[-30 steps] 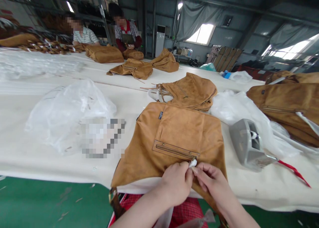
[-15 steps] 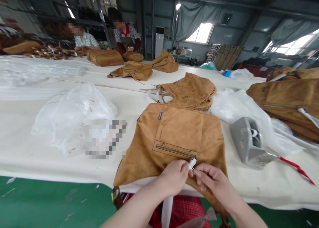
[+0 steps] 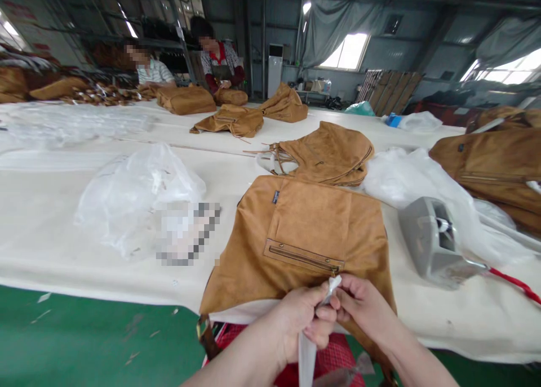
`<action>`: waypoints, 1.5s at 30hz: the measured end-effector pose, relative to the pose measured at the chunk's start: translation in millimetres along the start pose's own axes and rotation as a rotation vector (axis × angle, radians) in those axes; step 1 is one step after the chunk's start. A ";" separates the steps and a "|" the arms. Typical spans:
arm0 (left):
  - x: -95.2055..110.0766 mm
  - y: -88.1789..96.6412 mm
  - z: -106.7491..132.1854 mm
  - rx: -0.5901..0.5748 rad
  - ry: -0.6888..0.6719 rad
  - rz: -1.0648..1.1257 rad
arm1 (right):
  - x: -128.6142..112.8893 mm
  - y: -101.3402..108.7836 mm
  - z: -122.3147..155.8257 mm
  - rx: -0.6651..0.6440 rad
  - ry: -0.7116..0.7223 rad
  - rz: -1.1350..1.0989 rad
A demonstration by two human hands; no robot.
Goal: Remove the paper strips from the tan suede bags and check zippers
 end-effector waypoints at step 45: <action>-11.2 -8.3 14.7 -0.105 0.082 0.087 | 3.4 -2.8 17.5 0.167 -0.076 -0.281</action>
Point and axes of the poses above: each hand's wrist, its own z-axis away from the middle knuckle, its own y-axis out of the back of the hand, x = y × z, the point moved 4 cm from there along -z, towards the middle knuckle, and after that the axes turned 15 degrees about x, right-handed, at the moved point
